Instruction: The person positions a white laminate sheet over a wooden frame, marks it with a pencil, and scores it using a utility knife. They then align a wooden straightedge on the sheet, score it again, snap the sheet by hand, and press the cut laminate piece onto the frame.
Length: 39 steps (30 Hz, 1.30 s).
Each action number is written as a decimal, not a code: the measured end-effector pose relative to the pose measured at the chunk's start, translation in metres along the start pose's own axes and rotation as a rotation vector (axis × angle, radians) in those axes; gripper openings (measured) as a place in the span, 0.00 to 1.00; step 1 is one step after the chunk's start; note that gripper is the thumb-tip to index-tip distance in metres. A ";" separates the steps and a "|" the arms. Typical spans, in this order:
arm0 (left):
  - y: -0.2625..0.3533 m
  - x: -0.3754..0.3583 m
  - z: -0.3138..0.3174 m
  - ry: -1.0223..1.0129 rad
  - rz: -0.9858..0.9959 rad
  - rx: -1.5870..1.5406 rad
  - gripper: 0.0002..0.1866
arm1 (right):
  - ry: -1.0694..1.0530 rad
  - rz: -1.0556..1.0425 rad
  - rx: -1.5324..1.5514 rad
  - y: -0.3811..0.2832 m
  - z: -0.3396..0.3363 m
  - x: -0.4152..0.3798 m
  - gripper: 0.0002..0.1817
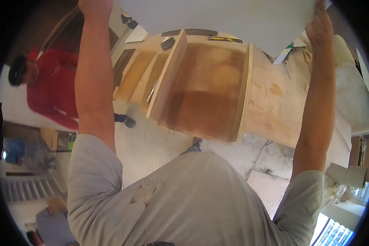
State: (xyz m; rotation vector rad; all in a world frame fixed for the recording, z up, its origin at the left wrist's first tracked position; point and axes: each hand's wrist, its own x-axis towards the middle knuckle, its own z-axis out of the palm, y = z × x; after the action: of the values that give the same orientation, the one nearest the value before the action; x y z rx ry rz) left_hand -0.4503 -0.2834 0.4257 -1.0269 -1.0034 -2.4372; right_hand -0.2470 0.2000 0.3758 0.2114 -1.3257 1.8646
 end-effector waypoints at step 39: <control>-0.432 0.019 -0.186 0.100 -0.362 0.022 0.23 | 0.236 0.293 -0.238 0.350 -0.111 0.130 0.33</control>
State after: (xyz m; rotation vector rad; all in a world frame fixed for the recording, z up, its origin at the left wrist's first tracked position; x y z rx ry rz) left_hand -0.7796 -0.1105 0.1378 -0.7603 -1.2719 -2.7213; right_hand -0.5403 0.3224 0.1515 -0.3340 -1.4543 1.8769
